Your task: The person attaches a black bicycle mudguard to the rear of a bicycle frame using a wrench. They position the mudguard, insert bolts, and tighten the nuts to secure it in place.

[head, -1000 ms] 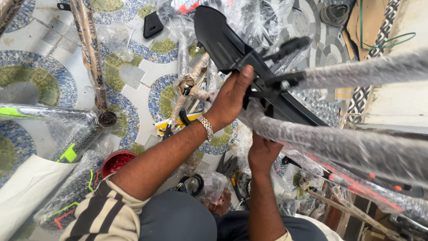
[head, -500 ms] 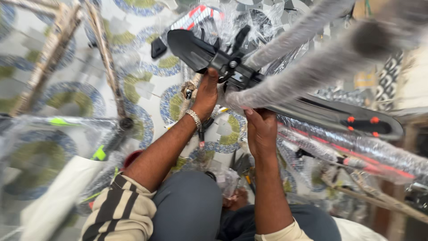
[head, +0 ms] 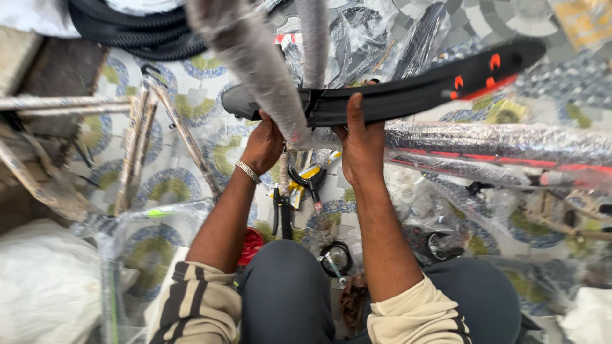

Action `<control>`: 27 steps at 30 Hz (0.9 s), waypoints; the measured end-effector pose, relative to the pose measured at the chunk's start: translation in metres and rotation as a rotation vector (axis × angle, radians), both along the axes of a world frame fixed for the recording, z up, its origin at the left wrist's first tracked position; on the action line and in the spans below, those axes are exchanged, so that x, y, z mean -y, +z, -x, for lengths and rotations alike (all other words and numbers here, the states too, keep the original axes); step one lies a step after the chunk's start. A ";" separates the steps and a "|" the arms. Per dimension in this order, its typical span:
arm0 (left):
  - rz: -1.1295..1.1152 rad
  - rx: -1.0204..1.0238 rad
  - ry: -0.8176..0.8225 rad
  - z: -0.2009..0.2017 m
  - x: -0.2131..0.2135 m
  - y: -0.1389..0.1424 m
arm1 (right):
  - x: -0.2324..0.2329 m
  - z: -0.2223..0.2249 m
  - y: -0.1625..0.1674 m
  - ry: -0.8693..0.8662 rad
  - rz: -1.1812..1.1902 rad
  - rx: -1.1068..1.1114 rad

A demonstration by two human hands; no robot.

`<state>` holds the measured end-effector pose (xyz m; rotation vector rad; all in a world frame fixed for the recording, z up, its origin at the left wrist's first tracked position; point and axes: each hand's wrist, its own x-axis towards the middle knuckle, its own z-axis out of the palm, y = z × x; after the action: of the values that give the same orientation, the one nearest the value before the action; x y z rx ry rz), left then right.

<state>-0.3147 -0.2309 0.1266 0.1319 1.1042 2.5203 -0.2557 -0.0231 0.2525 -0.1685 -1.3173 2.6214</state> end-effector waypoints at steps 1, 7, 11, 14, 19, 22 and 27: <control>-0.024 0.049 0.015 -0.003 -0.003 -0.002 | 0.001 0.002 0.000 0.007 0.007 -0.012; -0.172 0.136 0.090 -0.014 0.000 -0.009 | -0.011 0.008 -0.021 0.022 -0.067 -0.037; -0.358 0.150 0.050 -0.016 0.003 -0.008 | -0.027 0.005 -0.055 0.243 -0.237 -0.100; -0.332 0.185 0.062 -0.015 0.000 -0.003 | -0.010 0.003 -0.081 0.240 -0.481 -0.055; -0.284 0.227 0.214 -0.007 -0.008 0.006 | 0.018 0.004 -0.096 -0.003 -0.719 -0.032; -0.290 0.171 0.199 -0.002 -0.021 0.003 | 0.013 0.005 -0.090 0.036 -0.697 -0.076; -0.173 0.149 0.292 -0.002 -0.037 -0.006 | -0.007 -0.001 -0.080 0.232 -0.444 0.025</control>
<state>-0.3122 -0.1942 0.1206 -0.1814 0.9013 2.8282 -0.2551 -0.0163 0.1721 0.0229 -1.9902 2.4220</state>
